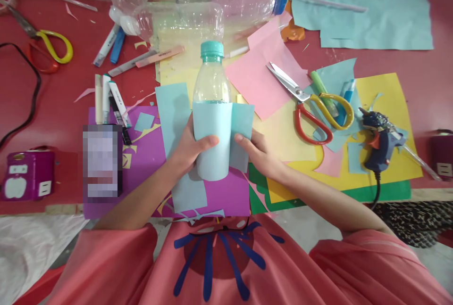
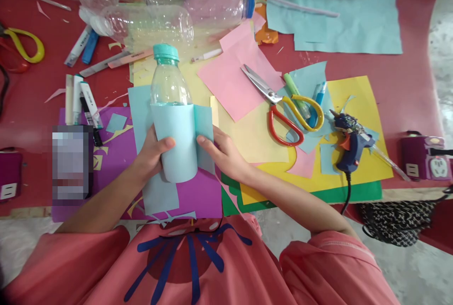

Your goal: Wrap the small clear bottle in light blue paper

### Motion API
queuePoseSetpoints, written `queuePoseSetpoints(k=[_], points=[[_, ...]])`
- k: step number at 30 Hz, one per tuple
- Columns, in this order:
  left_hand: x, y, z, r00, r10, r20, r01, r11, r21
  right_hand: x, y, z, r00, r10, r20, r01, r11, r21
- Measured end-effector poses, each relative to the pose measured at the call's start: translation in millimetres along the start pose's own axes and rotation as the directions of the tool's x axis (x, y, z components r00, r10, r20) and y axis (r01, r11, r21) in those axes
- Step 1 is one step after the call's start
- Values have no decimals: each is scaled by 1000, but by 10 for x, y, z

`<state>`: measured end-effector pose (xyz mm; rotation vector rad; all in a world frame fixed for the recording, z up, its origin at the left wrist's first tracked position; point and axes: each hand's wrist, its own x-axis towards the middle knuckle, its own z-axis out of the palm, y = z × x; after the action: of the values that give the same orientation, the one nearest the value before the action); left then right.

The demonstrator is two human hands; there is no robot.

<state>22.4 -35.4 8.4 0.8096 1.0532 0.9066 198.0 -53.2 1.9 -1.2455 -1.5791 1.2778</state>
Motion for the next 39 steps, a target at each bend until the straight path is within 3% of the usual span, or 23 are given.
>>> queuePoseSetpoints(k=[7,13,21,28,33,39], points=[[14,-12,-17,1000,6,1,-6,996,93,3,-52,5,997,40,-62,-39,999,32],[13,-1,-14,999,-29,33,27,997,69,-8,-80,11,995,72,-69,-68,996,61],[23,-62,8,1000,12,-14,-10,992,130,-1,-85,9,1000,7,30,-5,998,-59],[105,-46,-2,999,-12,50,18,992,-127,55,6,-41,991,96,91,-105,989,107],[113,1,2,996,-36,83,42,996,-77,77,70,-66,993,96,69,-111,960,258],[61,6,-19,991,-73,108,77,997,-26,58,79,-72,987,75,139,-106,966,235]])
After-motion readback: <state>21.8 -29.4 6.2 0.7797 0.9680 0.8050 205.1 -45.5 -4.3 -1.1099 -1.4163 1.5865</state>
